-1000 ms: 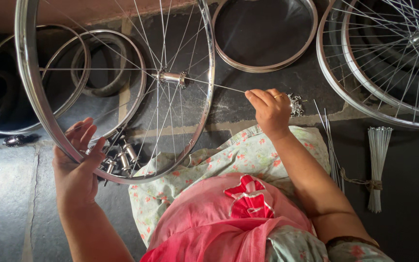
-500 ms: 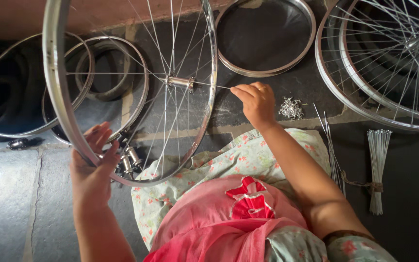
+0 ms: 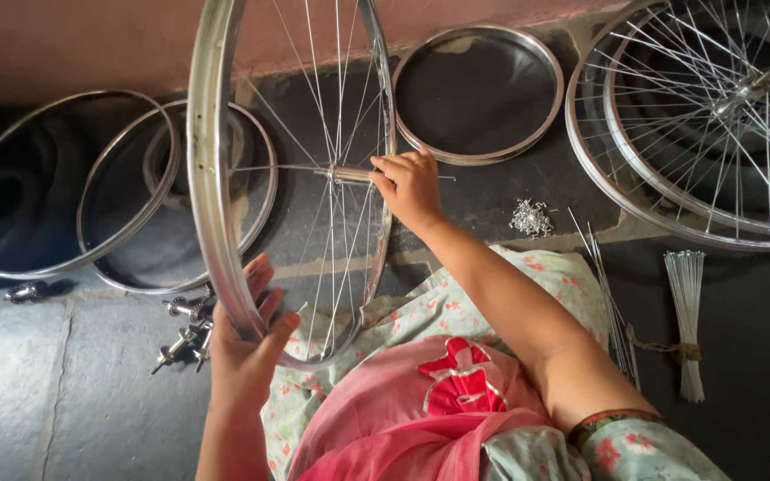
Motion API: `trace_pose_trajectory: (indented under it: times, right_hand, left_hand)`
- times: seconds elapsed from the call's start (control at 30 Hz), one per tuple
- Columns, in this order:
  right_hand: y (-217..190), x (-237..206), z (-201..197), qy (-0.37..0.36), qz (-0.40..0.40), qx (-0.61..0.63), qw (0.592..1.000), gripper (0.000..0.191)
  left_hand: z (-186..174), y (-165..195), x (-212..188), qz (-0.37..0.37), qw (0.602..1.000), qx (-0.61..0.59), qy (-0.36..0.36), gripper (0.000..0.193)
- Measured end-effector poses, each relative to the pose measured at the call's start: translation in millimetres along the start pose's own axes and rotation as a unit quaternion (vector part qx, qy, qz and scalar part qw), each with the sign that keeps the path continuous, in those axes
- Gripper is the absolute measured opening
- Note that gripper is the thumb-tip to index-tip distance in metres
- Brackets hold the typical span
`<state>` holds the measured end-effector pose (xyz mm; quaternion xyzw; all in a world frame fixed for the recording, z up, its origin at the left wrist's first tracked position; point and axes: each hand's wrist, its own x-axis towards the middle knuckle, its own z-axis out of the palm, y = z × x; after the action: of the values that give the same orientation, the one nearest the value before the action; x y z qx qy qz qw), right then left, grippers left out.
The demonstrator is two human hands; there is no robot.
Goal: The person assembles a bicycle wheel by inserting spokes through the hub and rim, then securing them with nipples. The person repeatedly picks spokes and nipples, threads them through the rim holes, and tightens them by hand.
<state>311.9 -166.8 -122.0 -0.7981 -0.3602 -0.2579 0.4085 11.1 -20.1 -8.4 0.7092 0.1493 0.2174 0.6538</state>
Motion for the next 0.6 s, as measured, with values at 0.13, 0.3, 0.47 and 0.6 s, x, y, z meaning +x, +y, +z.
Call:
trace_pose_trajectory:
  times: [0.13, 0.3, 0.47, 0.6]
  right_hand:
    - [11.9, -2.4, 6.0, -0.013, 0.035, 0.075, 0.996, 0.024]
    - [14.9, -6.8, 17.6, -0.027, 0.077, 0.078, 0.994, 0.022]
    - [14.7, -7.6, 23.0, -0.001, 0.066, 0.047, 0.997, 0.021]
    - [14.9, -10.0, 14.4, -0.010, 0.089, 0.033, 0.995, 0.021]
  left_hand:
    - [-18.8, -29.4, 24.8, -0.065, 0.942, -0.321, -0.065, 0.067]
    - [-15.3, -90.3, 125.0, -0.176, 0.935, -0.304, -0.050, 0.061]
    - [34.1, -140.6, 195.5, -0.207, 0.939, -0.274, -0.026, 0.035]
    - [61.5, -167.5, 219.4, -0.187, 0.939, -0.288, -0.017, 0.019]
